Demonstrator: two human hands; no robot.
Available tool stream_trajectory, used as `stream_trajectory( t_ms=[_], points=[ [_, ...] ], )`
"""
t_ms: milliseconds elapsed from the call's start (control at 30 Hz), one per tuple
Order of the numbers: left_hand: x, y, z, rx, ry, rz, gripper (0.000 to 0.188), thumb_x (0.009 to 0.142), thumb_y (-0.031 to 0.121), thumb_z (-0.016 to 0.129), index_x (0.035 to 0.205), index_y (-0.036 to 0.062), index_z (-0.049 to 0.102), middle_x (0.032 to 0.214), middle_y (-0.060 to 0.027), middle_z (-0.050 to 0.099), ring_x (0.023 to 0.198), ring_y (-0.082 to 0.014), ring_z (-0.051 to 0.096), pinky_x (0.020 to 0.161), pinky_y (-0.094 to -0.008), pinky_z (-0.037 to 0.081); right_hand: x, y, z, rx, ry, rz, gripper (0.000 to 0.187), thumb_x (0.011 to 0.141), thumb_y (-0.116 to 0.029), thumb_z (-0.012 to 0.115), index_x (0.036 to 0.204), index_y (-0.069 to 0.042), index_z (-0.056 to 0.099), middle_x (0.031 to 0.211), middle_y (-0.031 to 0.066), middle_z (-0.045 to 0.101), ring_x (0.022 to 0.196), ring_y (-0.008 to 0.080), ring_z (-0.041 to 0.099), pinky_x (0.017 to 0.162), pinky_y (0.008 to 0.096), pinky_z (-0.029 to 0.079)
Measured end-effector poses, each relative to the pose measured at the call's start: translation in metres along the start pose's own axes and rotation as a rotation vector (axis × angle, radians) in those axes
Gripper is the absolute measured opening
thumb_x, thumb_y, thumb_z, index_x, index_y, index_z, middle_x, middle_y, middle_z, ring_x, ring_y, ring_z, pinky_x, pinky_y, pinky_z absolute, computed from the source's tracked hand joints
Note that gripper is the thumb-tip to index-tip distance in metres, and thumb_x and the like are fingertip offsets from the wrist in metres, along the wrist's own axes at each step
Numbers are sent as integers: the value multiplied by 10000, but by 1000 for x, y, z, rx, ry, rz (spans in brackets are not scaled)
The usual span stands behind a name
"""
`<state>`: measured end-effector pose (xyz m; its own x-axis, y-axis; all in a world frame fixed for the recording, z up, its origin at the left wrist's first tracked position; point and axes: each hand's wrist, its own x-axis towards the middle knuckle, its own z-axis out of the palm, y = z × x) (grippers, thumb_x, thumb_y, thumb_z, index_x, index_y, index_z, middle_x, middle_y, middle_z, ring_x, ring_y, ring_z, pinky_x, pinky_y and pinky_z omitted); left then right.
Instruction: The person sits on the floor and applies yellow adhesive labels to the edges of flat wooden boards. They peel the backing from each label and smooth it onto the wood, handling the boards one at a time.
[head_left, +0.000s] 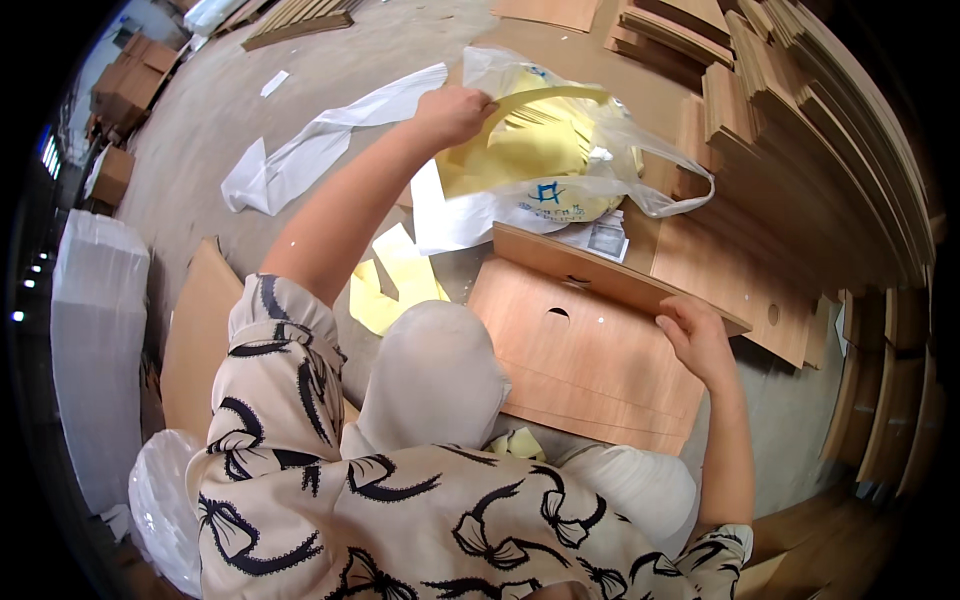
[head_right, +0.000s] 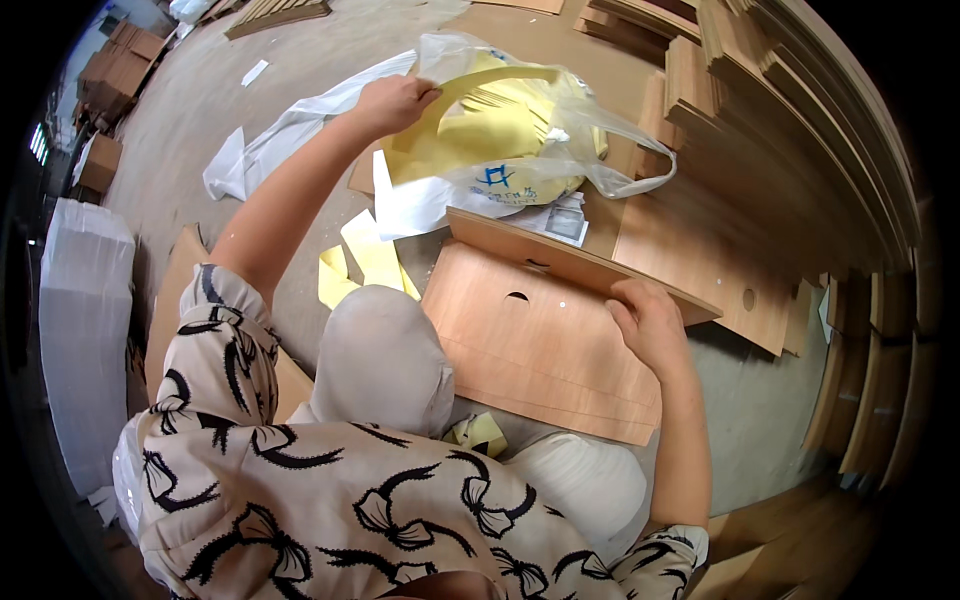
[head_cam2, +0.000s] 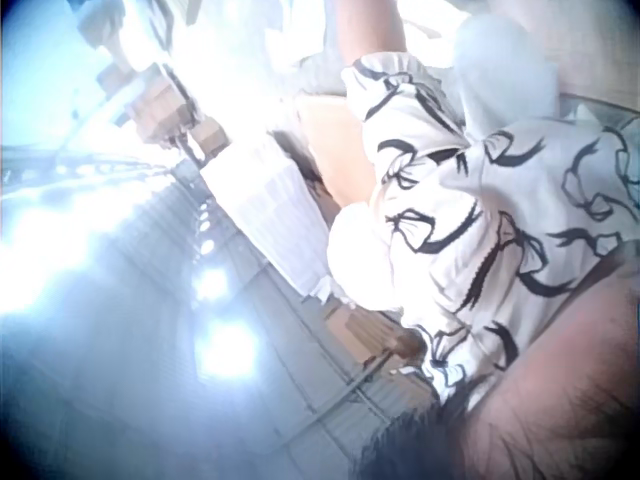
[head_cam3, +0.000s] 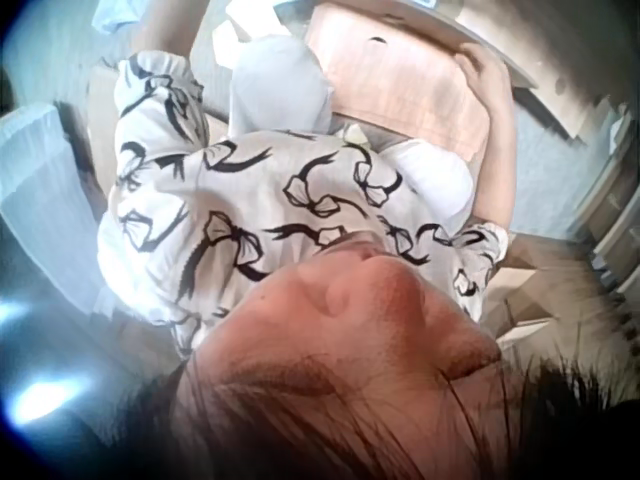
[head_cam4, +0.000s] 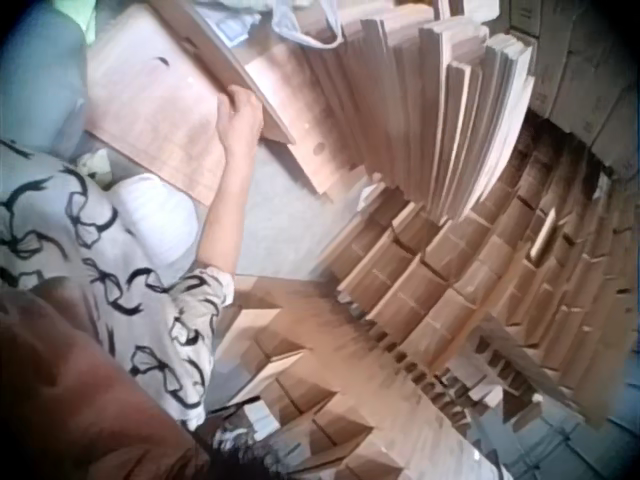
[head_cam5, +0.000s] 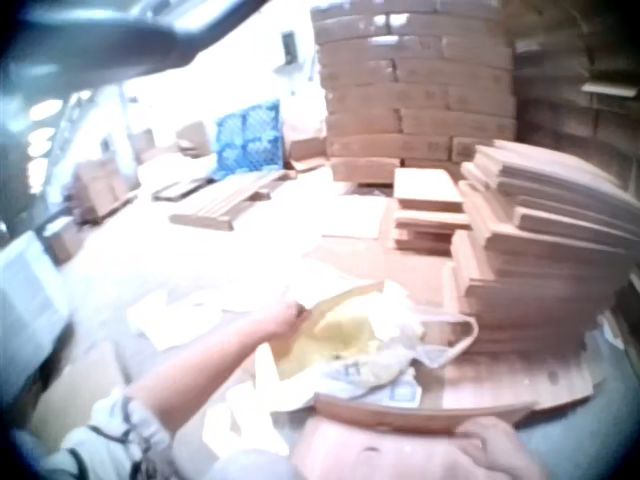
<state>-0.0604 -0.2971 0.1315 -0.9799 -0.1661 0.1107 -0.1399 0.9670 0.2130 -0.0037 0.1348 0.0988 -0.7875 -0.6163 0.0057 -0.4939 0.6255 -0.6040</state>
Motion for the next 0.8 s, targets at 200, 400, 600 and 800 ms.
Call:
stream_trajectory(
  t_ms=[200,400,600,800],
  points=[
    [-39,58,-23,-423,414,419,145,828,166,614,938,101,682,805,-115,667,717,-294,633,627,-354,505,29,-44,-3,777,-61,207,428,912,-372,516,1069,22,578,1017,135,618,940,220,597,834,348,475],
    [-84,145,-23,-445,550,1023,242,687,36,658,908,134,644,969,-13,639,908,-185,592,790,-335,431,16,-25,-22,1611,-48,255,585,922,-457,472,1218,47,464,1082,112,599,1016,176,557,928,325,424],
    [-83,189,21,-588,456,656,406,771,117,660,1158,186,556,1112,-55,598,925,-215,557,775,-328,452,-28,-11,-22,1271,95,172,230,824,-70,654,1036,10,614,941,46,644,869,108,585,807,254,468],
    [-80,240,58,-1896,-614,-319,629,959,286,441,1457,251,58,1077,-86,547,860,-166,560,754,-327,491,-61,20,-11,1098,242,312,188,825,-45,651,1004,5,624,902,18,638,828,71,568,771,221,468]
  ],
)
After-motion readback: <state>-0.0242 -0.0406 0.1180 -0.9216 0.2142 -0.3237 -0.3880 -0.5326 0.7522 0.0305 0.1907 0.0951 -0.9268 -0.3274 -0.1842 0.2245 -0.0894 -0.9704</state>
